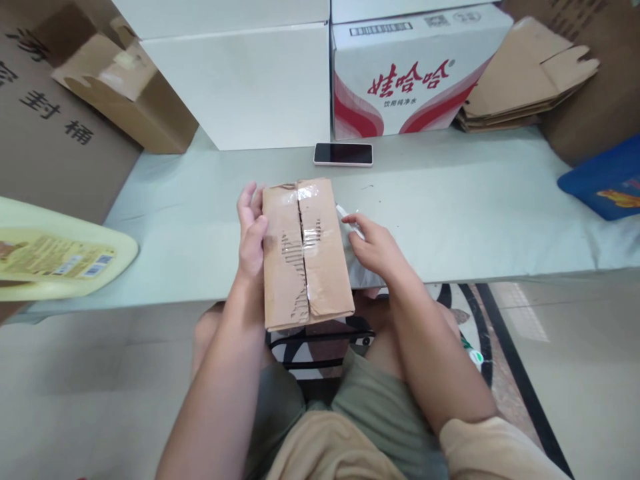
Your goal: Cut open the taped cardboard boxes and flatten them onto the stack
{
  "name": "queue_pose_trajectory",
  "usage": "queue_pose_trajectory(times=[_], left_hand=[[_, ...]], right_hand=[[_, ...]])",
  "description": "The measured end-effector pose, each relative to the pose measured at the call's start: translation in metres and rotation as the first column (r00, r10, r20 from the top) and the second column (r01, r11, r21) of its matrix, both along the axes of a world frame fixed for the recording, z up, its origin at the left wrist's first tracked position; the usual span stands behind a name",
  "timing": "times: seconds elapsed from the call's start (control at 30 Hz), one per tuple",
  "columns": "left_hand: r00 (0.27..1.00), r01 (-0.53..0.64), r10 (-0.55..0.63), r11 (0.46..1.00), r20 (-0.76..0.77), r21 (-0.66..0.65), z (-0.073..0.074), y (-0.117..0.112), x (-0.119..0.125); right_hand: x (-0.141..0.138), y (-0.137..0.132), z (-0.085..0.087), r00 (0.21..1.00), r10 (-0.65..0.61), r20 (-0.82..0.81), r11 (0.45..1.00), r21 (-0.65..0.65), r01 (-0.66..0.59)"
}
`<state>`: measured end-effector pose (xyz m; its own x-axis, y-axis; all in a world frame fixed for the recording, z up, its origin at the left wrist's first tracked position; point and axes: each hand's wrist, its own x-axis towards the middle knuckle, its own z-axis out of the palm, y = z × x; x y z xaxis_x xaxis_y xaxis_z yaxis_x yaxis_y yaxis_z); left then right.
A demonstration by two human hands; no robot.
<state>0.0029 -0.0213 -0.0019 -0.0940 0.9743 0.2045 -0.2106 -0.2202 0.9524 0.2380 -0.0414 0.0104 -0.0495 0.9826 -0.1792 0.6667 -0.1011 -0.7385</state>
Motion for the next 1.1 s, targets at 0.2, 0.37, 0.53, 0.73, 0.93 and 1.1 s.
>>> queue_pose_trajectory(times=[0.2, 0.37, 0.53, 0.73, 0.93, 1.1], left_hand=[[0.989, 0.116, -0.127, 0.984, -0.076, -0.135, 0.008, -0.002, 0.014], [0.991, 0.124, -0.128, 0.986, -0.028, -0.112, -0.003, -0.019, 0.033], [0.984, 0.068, -0.072, 0.997, -0.164, -0.030, -0.003, -0.025, 0.042], [0.971, 0.007, -0.007, 1.000, -0.238, 0.002, -0.004, -0.029, 0.049], [0.948, -0.037, 0.034, 0.999, -0.318, -0.003, 0.003, -0.025, 0.046], [0.902, -0.117, 0.124, 0.992, -0.413, 0.040, 0.023, -0.005, 0.042]], right_hand=[[0.000, 0.000, -0.003, 0.909, -0.159, -0.386, 0.901, 0.320, 0.293], [0.002, 0.002, 0.002, 0.671, -0.205, -0.712, 0.672, 0.397, 0.626], [0.008, -0.016, 0.028, 0.616, -0.006, -0.788, 0.690, 0.442, 0.572], [0.015, -0.046, 0.059, 0.698, 0.094, -0.710, 0.953, 0.267, 0.143], [0.014, -0.047, 0.062, 0.812, 0.164, -0.559, 0.959, 0.283, 0.001], [0.010, -0.043, 0.063, 0.895, 0.152, -0.418, 0.914, 0.404, 0.034]])
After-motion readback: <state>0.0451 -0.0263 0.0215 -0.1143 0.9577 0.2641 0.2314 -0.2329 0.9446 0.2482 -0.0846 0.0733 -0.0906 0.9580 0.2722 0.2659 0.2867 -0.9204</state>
